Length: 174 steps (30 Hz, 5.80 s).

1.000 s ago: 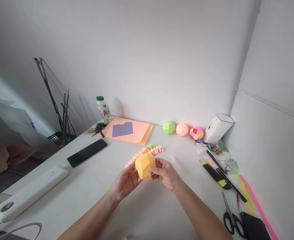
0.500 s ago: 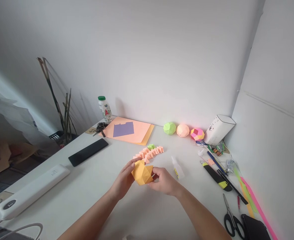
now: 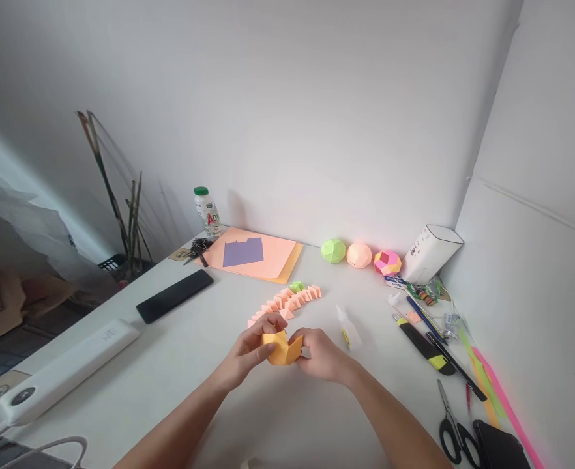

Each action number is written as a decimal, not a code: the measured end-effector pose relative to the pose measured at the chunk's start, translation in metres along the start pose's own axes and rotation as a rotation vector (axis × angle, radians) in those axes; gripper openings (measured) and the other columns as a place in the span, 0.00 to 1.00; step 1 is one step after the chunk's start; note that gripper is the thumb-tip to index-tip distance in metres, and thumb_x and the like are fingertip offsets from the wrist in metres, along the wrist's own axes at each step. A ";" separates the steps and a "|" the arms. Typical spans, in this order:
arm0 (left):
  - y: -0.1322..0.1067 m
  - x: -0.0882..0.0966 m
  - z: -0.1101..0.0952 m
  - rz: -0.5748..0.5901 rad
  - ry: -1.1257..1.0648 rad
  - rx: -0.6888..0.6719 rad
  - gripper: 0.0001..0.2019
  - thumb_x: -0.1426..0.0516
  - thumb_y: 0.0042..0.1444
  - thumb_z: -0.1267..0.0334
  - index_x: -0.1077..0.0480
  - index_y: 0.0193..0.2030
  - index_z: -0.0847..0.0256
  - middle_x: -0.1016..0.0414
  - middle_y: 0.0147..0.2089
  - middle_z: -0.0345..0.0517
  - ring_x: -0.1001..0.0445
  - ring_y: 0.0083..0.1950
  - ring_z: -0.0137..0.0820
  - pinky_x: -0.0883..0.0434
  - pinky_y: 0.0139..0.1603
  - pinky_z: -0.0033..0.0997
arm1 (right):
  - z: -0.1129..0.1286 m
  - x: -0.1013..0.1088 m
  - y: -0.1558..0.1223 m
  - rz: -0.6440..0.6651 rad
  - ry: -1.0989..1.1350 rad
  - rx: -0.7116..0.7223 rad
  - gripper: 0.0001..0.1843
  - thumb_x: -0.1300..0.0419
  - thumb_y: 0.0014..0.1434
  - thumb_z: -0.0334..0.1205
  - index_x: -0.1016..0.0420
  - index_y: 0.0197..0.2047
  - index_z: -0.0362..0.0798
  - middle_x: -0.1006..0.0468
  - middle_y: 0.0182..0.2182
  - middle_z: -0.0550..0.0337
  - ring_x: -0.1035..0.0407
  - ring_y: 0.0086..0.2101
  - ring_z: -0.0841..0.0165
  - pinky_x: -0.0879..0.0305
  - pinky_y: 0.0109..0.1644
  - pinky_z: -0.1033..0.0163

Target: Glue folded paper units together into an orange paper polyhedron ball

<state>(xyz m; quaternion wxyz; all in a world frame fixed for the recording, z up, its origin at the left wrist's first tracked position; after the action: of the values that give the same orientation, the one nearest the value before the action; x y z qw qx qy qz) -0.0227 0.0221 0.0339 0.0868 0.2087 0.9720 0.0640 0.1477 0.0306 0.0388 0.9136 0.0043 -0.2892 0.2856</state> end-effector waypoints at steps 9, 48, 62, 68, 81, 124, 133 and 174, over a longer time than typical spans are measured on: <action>0.003 0.007 0.007 -0.128 -0.065 0.177 0.06 0.45 0.50 0.62 0.35 0.27 0.61 0.35 0.40 0.43 0.37 0.36 0.30 0.38 0.35 0.28 | -0.020 0.001 0.011 -0.041 -0.048 0.119 0.20 0.45 0.48 0.27 0.31 0.44 0.53 0.29 0.45 0.59 0.31 0.42 0.65 0.34 0.44 0.61; 0.003 -0.016 0.026 0.059 -0.448 0.345 0.11 0.40 0.46 0.65 0.39 0.20 0.63 0.36 0.27 0.39 0.39 0.26 0.24 0.43 0.28 0.26 | 0.015 0.089 -0.041 -0.275 -0.172 0.050 0.13 0.40 0.51 0.39 0.33 0.41 0.52 0.28 0.37 0.60 0.33 0.36 0.66 0.37 0.36 0.65; -0.001 -0.016 0.029 0.084 -0.460 0.369 0.07 0.38 0.43 0.63 0.31 0.25 0.64 0.33 0.24 0.40 0.37 0.25 0.25 0.42 0.28 0.26 | 0.047 0.067 -0.048 -0.313 0.013 0.243 0.12 0.39 0.52 0.47 0.33 0.36 0.50 0.37 0.23 0.65 0.44 0.22 0.72 0.46 0.24 0.67; -0.001 -0.018 0.024 0.116 -0.454 0.348 0.08 0.39 0.43 0.63 0.33 0.22 0.64 0.35 0.22 0.39 0.39 0.24 0.24 0.43 0.27 0.27 | 0.045 0.065 -0.046 -0.288 0.021 0.247 0.12 0.39 0.51 0.45 0.34 0.36 0.50 0.38 0.23 0.66 0.45 0.22 0.73 0.46 0.24 0.67; -0.001 -0.014 0.016 0.144 -0.416 0.279 0.10 0.39 0.45 0.61 0.34 0.22 0.64 0.37 0.23 0.40 0.39 0.25 0.25 0.43 0.28 0.27 | 0.041 0.063 -0.041 -0.261 0.072 0.182 0.13 0.39 0.51 0.48 0.33 0.36 0.50 0.38 0.23 0.66 0.43 0.23 0.72 0.45 0.25 0.67; -0.002 -0.006 0.015 0.230 -0.434 0.179 0.09 0.38 0.48 0.62 0.30 0.24 0.65 0.34 0.27 0.42 0.36 0.28 0.27 0.41 0.29 0.28 | 0.024 0.061 -0.025 -0.189 0.421 0.067 0.15 0.40 0.54 0.50 0.32 0.37 0.47 0.36 0.22 0.66 0.42 0.21 0.75 0.42 0.25 0.67; -0.003 -0.006 0.017 0.237 -0.419 0.199 0.09 0.38 0.47 0.62 0.30 0.24 0.66 0.37 0.25 0.41 0.38 0.28 0.26 0.43 0.29 0.28 | 0.024 0.059 -0.026 -0.248 0.405 0.064 0.16 0.39 0.53 0.51 0.31 0.37 0.48 0.37 0.23 0.66 0.41 0.22 0.74 0.41 0.26 0.67; -0.002 -0.004 0.020 0.242 -0.424 0.180 0.09 0.38 0.47 0.61 0.30 0.24 0.65 0.35 0.27 0.42 0.37 0.28 0.27 0.42 0.30 0.29 | 0.030 0.058 -0.031 -0.275 0.326 0.092 0.16 0.40 0.53 0.51 0.32 0.38 0.49 0.36 0.24 0.65 0.42 0.22 0.73 0.45 0.25 0.67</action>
<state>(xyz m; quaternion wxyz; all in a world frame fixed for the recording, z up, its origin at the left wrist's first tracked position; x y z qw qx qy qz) -0.0156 0.0202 0.0144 0.2614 0.3392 0.9018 -0.0577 0.1869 0.0296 0.0992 0.9776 0.0392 -0.1209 0.1679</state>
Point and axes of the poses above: each hand's wrist, its own y-axis towards the middle knuckle, its own x-axis out of the back of the hand, z = x × y, the point moved 3 cm from there along y, towards the middle knuckle
